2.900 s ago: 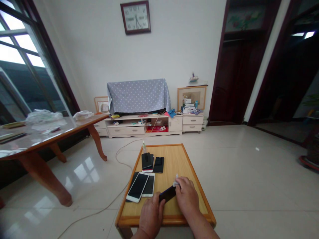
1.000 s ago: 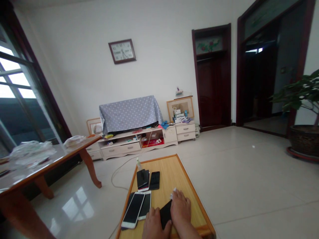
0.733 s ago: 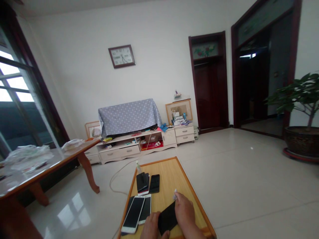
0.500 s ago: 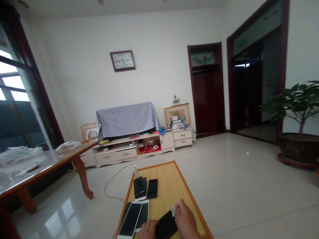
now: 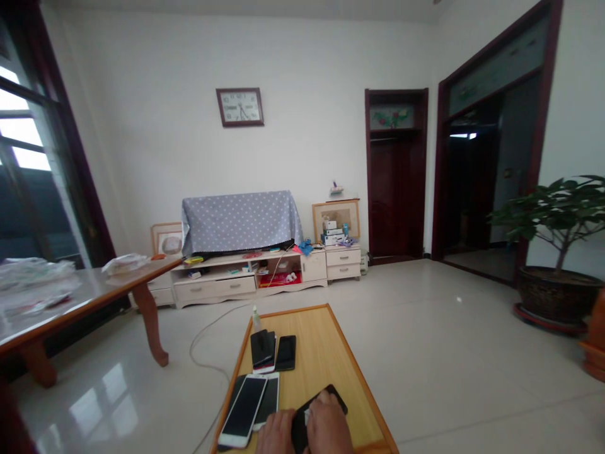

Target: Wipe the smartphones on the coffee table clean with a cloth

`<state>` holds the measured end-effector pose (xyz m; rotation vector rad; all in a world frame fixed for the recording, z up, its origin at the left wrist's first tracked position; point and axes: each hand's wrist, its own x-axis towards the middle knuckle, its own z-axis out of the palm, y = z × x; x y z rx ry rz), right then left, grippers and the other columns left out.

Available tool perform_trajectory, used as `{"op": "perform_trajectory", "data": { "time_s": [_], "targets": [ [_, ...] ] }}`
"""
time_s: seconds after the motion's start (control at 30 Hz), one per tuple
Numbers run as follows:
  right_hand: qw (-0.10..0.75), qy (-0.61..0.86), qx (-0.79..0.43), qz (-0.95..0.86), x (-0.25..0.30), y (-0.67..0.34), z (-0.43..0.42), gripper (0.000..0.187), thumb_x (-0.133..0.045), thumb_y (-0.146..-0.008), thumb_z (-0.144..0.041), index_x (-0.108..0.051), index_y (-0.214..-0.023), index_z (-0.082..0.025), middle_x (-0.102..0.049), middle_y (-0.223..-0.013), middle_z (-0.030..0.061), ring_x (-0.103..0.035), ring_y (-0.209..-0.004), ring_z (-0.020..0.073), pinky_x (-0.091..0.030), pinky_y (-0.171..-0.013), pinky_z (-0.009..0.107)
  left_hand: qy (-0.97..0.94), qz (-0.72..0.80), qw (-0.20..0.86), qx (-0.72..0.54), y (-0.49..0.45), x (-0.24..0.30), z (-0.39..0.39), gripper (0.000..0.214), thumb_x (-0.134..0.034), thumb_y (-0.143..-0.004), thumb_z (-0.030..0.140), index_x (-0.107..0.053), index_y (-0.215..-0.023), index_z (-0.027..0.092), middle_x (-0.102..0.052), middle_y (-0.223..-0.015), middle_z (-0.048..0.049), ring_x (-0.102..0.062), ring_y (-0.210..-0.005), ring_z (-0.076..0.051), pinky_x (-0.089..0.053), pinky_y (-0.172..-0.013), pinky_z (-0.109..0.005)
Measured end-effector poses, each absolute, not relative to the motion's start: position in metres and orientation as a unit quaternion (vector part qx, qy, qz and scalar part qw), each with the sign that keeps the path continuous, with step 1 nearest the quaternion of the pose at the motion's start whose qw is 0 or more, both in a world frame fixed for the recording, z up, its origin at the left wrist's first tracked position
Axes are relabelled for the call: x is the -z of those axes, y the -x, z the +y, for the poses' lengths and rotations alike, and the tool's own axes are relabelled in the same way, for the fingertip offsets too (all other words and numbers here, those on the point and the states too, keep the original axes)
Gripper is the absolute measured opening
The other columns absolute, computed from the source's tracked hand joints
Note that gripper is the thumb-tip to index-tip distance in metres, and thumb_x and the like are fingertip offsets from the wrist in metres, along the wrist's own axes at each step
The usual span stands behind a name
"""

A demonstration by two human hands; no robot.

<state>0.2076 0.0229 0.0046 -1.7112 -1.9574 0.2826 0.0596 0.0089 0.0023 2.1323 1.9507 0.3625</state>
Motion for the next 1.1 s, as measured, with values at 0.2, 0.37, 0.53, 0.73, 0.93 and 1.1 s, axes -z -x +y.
{"op": "perform_trajectory", "data": {
  "time_s": [0.2, 0.37, 0.53, 0.73, 0.93, 1.1],
  "targets": [
    [0.254, 0.641, -0.096, -0.718, -0.006, -0.209, 0.021, 0.028, -0.042, -0.091, -0.014, -0.069, -0.089, -0.021, -0.068, -0.099, 0.0059, -0.058, -0.095, 0.0194, -0.039, -0.085, 0.027, -0.74, 0.635, 0.103, -0.194, -0.055, -0.003, -0.009, 0.055, -0.059, -0.077, 0.043, -0.057, -0.128, 0.022, -0.061, -0.124, -0.0088, -0.05, -0.119, -0.026, -0.031, -0.104, -0.035],
    [0.224, 0.696, -0.062, -0.679, -0.009, -0.224, 0.025, 0.031, -0.039, -0.093, -0.016, -0.069, -0.091, -0.02, -0.069, -0.098, 0.0083, -0.06, -0.094, 0.0204, -0.041, -0.085, 0.028, -0.739, 0.639, 0.106, -0.184, -0.053, -0.008, -0.014, 0.056, -0.061, -0.077, 0.043, -0.055, -0.129, 0.021, -0.06, -0.126, -0.0096, -0.049, -0.12, -0.027, -0.03, -0.105, -0.036],
    [0.177, 0.656, -0.05, -0.732, 0.001, -0.214, 0.009, 0.039, -0.041, -0.09, -0.015, -0.07, -0.116, -0.02, -0.063, -0.132, 0.0095, -0.055, -0.121, 0.0246, -0.035, -0.103, 0.033, -0.747, 0.638, 0.104, -0.157, -0.053, -0.015, -0.01, 0.05, -0.062, -0.076, 0.041, -0.058, -0.122, 0.021, -0.061, -0.122, -0.0096, -0.051, -0.118, -0.027, -0.034, -0.102, -0.037],
    [0.143, 0.668, -0.049, -0.729, -0.001, -0.22, 0.001, 0.043, -0.039, -0.096, -0.03, -0.061, -0.132, -0.026, -0.05, -0.149, 0.0071, -0.028, -0.146, 0.0315, -0.025, -0.112, 0.052, -0.789, 0.597, 0.076, -0.124, -0.043, -0.022, -0.005, 0.047, -0.058, -0.078, 0.05, -0.061, -0.116, 0.023, -0.064, -0.114, -0.0095, -0.054, -0.112, -0.03, -0.036, -0.097, -0.041],
    [0.139, 0.653, -0.091, -0.739, -0.009, -0.216, -0.016, 0.047, -0.031, -0.101, -0.039, -0.054, -0.14, -0.03, -0.046, -0.152, 0.0056, -0.022, -0.149, 0.0285, -0.008, -0.119, 0.058, -0.801, 0.575, 0.065, -0.151, -0.033, -0.013, -0.007, 0.056, -0.054, -0.081, 0.05, -0.055, -0.13, 0.023, -0.062, -0.124, -0.0091, -0.051, -0.119, -0.028, -0.033, -0.102, -0.039],
    [0.149, 0.571, -0.148, -0.794, -0.014, -0.209, -0.032, 0.048, -0.025, -0.103, -0.045, -0.047, -0.145, -0.038, -0.044, -0.154, -0.002, -0.014, -0.152, 0.0269, 0.0, -0.119, 0.06, -0.799, 0.577, 0.072, -0.154, -0.033, -0.009, -0.007, 0.054, -0.053, -0.083, 0.045, -0.054, -0.131, 0.022, -0.062, -0.124, -0.0089, -0.051, -0.118, -0.027, -0.032, -0.102, -0.037]
  ]
}}
